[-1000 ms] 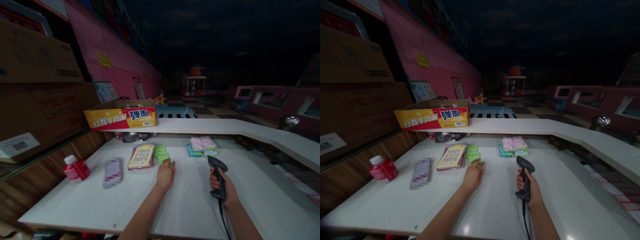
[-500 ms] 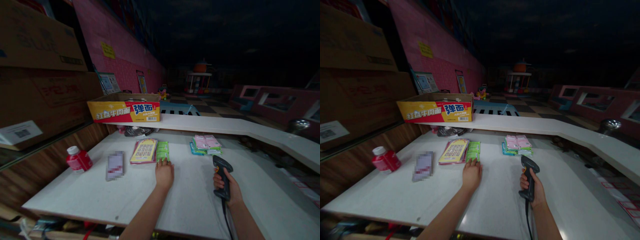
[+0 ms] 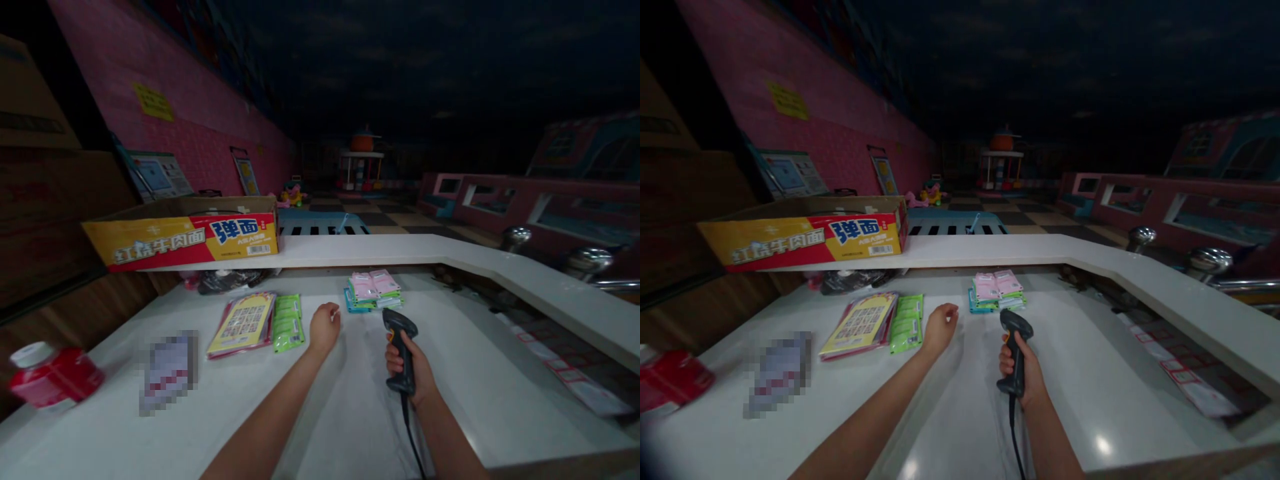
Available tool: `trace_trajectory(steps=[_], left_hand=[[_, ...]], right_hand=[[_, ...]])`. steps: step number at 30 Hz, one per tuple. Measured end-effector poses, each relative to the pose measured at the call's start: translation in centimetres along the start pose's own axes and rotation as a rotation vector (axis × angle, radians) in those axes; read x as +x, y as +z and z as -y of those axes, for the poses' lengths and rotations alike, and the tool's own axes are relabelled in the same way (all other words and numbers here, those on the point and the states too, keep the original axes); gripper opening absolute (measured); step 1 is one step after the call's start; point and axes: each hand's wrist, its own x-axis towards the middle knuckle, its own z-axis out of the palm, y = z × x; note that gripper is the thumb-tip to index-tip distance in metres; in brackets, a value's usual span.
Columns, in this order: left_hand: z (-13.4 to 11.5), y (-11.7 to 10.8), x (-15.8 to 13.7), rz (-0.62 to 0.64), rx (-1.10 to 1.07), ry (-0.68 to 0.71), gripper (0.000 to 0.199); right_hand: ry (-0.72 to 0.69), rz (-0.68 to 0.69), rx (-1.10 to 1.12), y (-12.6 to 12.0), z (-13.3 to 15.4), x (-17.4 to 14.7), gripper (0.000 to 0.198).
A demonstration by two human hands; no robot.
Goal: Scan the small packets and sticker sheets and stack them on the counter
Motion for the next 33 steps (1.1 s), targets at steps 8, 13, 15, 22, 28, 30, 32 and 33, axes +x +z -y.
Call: trace_trajectory(steps=[8, 13, 15, 22, 28, 30, 32, 33], left_hand=[[-4.1, 4.5, 7.7, 0.022, 0.006, -0.401, 0.035], [-4.0, 6.0, 9.3, 0.023, 0.005, -0.511, 0.027], [-3.7, 6.2, 9.6, 0.01, -0.018, -0.504, 0.021], [-3.0, 5.7, 9.5, -0.058, -0.082, -0.487, 0.028], [-3.1, 6.2, 9.9, -0.134, -0.424, -0.543, 0.026], [-3.2, 6.2, 9.9, -0.101, -0.488, -0.542, 0.024], [-3.0, 5.8, 9.3, -0.055, -0.57, -0.535, 0.022], [-2.6, 5.4, 8.7, -0.036, -0.611, -0.531, 0.02]], right_hand=[[0.015, 0.022, 0.044, -0.6, -0.2, 1.1, 0.033], [0.025, 0.025, 0.035, -0.8, -0.1, 1.6, 0.039], [0.027, 0.022, 0.033, -0.8, -0.1, 1.7, 0.039], [0.008, 0.015, 0.027, -0.5, -0.3, 1.6, 0.038], [-0.026, 0.033, -0.035, -0.3, -0.1, 1.5, 0.039], [-0.019, 0.041, -0.053, -0.4, -0.1, 1.4, 0.038], [-0.018, 0.042, -0.059, -0.5, -0.1, 1.4, 0.036], [-0.023, 0.039, -0.055, -0.5, -0.1, 1.4, 0.036]])
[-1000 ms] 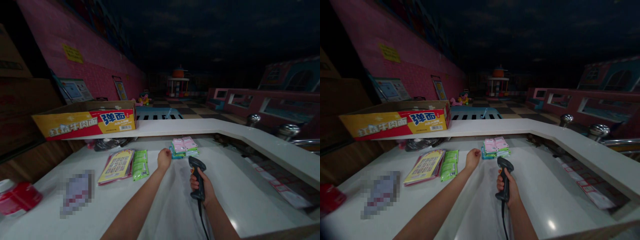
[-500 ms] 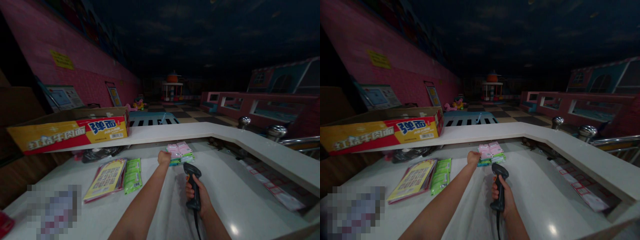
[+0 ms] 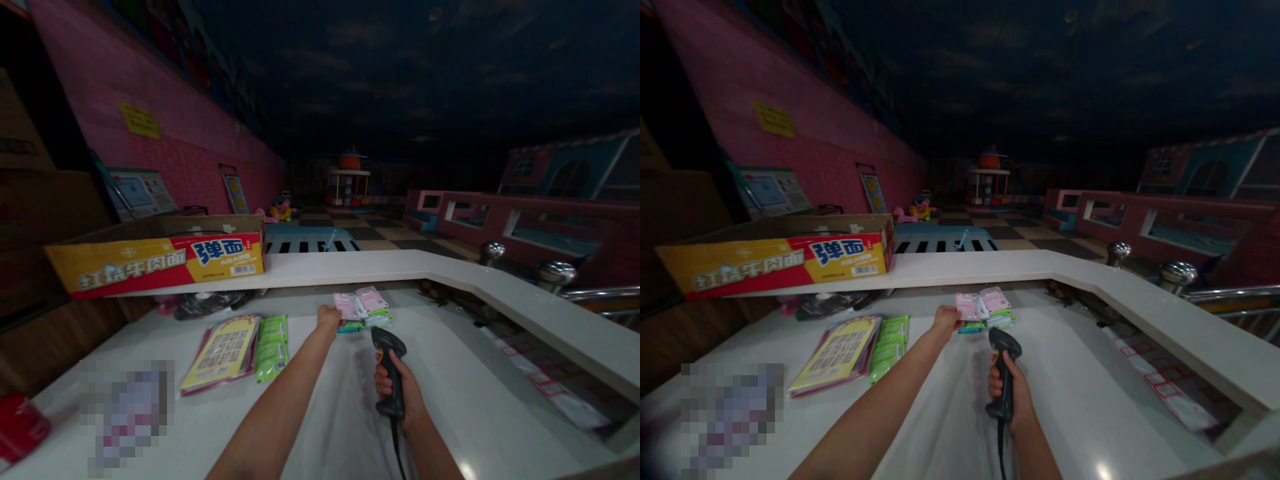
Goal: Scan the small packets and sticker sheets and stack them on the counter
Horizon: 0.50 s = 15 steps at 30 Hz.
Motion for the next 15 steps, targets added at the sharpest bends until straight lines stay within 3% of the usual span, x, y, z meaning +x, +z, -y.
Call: trace_trajectory(steps=[5, 8, 11, 15], left_hand=[[4.0, -5.8, -3.6, 0.039, -0.128, 0.044, 0.009], [7.3, -9.1, -5.9, 0.071, -0.18, 0.187, 0.007], [9.4, -10.6, -7.4, 0.068, -0.2, 0.279, 0.011], [9.8, -10.8, -7.8, 0.069, -0.135, 0.361, 0.01]], right_hand=[[-0.019, -0.022, 0.014, 0.2, 0.0, -0.5, 0.037], [-0.02, -0.033, -0.021, 0.5, -0.1, -1.0, 0.036], [-0.037, -0.045, -0.089, 1.1, -0.2, -1.5, 0.034], [-0.033, -0.121, -0.275, 2.4, -0.7, -2.4, 0.037]])
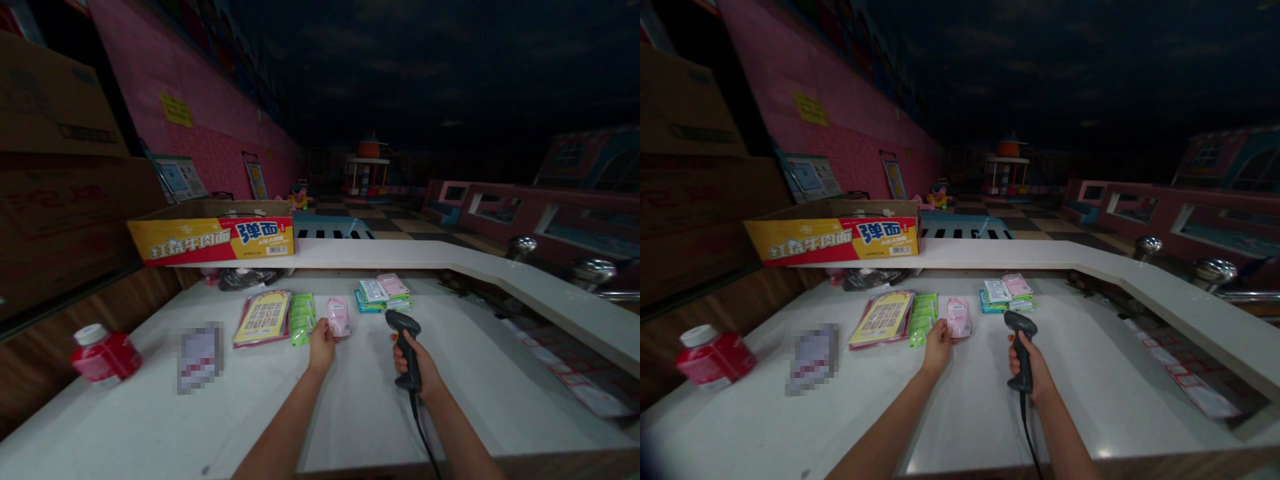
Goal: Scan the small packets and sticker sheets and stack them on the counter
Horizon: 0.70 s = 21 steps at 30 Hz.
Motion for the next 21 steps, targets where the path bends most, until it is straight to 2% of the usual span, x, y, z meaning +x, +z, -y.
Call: trace_trajectory(steps=[6, 10, 15, 21], left_hand=[[0.3, -0.4, 0.6, -0.025, 0.157, 0.126, 0.008], [0.2, -0.3, 0.5, -0.009, 0.155, 0.12, 0.007], [-0.6, 0.1, 0.4, -0.022, 0.216, 0.066, 0.007], [-1.1, 0.0, 0.4, -0.054, 0.313, 0.099, 0.01]], right_hand=[[-0.032, -0.042, -0.347, 2.6, -1.2, -3.1, 0.041], [-0.02, -0.043, -0.467, 3.7, -1.8, -5.6, 0.042], [-0.024, -0.107, -0.54, 4.2, -1.4, -7.3, 0.04], [0.006, -0.1, -0.496, 4.0, -1.1, -7.5, 0.039]])
